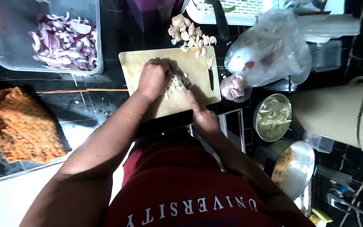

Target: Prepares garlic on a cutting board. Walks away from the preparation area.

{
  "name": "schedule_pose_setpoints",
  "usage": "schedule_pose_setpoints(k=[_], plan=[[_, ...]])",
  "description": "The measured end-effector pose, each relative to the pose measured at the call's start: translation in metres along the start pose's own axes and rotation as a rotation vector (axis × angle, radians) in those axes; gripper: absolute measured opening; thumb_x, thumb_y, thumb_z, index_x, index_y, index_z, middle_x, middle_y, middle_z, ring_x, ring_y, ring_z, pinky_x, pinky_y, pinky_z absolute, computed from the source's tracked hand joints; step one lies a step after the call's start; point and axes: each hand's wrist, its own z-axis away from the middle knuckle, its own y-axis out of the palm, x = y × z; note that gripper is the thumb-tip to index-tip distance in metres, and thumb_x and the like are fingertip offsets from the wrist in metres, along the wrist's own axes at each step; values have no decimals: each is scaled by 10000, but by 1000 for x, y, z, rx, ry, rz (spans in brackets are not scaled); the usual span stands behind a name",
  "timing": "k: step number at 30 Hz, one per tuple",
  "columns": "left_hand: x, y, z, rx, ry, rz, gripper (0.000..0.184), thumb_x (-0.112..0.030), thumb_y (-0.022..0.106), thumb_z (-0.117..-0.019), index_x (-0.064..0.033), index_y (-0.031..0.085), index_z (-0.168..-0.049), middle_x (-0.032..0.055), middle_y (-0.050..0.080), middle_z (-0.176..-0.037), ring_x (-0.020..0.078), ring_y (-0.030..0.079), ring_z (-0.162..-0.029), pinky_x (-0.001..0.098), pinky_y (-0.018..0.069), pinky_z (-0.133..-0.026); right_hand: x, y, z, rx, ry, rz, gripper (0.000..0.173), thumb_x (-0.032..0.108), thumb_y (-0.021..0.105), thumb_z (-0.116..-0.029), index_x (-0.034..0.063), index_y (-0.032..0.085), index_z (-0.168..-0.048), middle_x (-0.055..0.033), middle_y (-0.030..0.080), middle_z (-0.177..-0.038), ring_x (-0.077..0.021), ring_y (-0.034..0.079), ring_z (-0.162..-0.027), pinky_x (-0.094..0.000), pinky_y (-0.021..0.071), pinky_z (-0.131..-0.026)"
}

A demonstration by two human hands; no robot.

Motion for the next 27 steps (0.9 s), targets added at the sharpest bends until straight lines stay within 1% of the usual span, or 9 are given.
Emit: schedule_pose_setpoints(k=[2, 4, 6, 8, 12, 15, 20, 24, 27], plan=[[1, 3, 0, 4, 10, -4, 147, -103, 635, -962, 18, 718, -970, 210, 704, -1037, 413, 638, -1103, 560, 470, -1013, 0, 15, -3, -4, -7, 14, 843, 43, 517, -1003, 345, 98, -1669, -228, 676, -1129, -317, 684, -619, -466, 576, -575], [2, -3, 0, 22, 10, -6, 157, -120, 627, -979, 2, 723, -999, 208, 699, -1076, 414, 625, -1134, 565, 468, -1015, -4, 8, -8, -7, -31, -55, 788, 52, 504, -1013, 340, 166, -1664, -203, 712, -1055, -345, 695, -650, -508, 578, -585], [0, -18, 5, 21, -21, 13, 182, -112, 612, -995, -19, 732, -1094, 220, 686, -1164, 430, 599, -1193, 580, 459, -1037, -11, -12, -8, 45, -28, -139, 726, 99, 485, -1047, 349, 185, -1660, -177, 729, -903, -380, 702, -703, -567, 566, -628], [1, -38, 16, 4, -95, 21, 246, -66, 592, -982, -31, 718, -1190, 250, 643, -1236, 446, 577, -1222, 591, 463, -1037, -20, -21, -3, -28, -41, -144, 704, 103, 499, -1045, 337, 232, -1652, -166, 712, -815, -376, 687, -663, -566, 556, -602], [12, -58, 49, 98, -256, 14, 454, 3, 680, -892, -19, 627, -1343, 298, 557, -1337, 476, 583, -1207, 629, 496, -991, -30, -2, -5, -115, 113, -51, 756, 86, 488, -1026, 397, 197, -1651, -216, 707, -1032, -387, 685, -676, -560, 560, -598], [9, -48, 67, 152, -298, 25, 553, -13, 703, -893, 6, 553, -1425, 305, 527, -1368, 465, 596, -1194, 610, 514, -981, -15, 19, -6, -109, 169, -21, 751, 91, 468, -1032, 370, 164, -1660, -249, 689, -1120, -377, 697, -672, -538, 572, -606], [3, -20, 70, 84, -244, 106, 488, -11, 672, -917, 12, 584, -1396, 281, 559, -1337, 407, 628, -1163, 537, 526, -990, 20, 28, 0, -83, 24, -79, 752, 81, 470, -1024, 378, 186, -1655, -226, 692, -1110, -346, 681, -621, -504, 568, -564], [9, -19, 72, 31, -220, 147, 458, -18, 666, -908, -10, 621, -1364, 258, 592, -1298, 373, 654, -1113, 512, 544, -960, 22, 12, 2, -125, -42, -113, 711, 90, 485, -1034, 376, 252, -1642, -179, 722, -945, -358, 686, -640, -530, 560, -562], [13, -22, 75, 8, -203, 185, 434, -8, 687, -899, 9, 629, -1328, 255, 607, -1266, 364, 653, -1094, 505, 543, -953, 24, 4, 5, -83, -42, -96, 706, 104, 476, -1044, 365, 223, -1650, -171, 709, -933, -350, 685, -656, -522, 561, -577]])
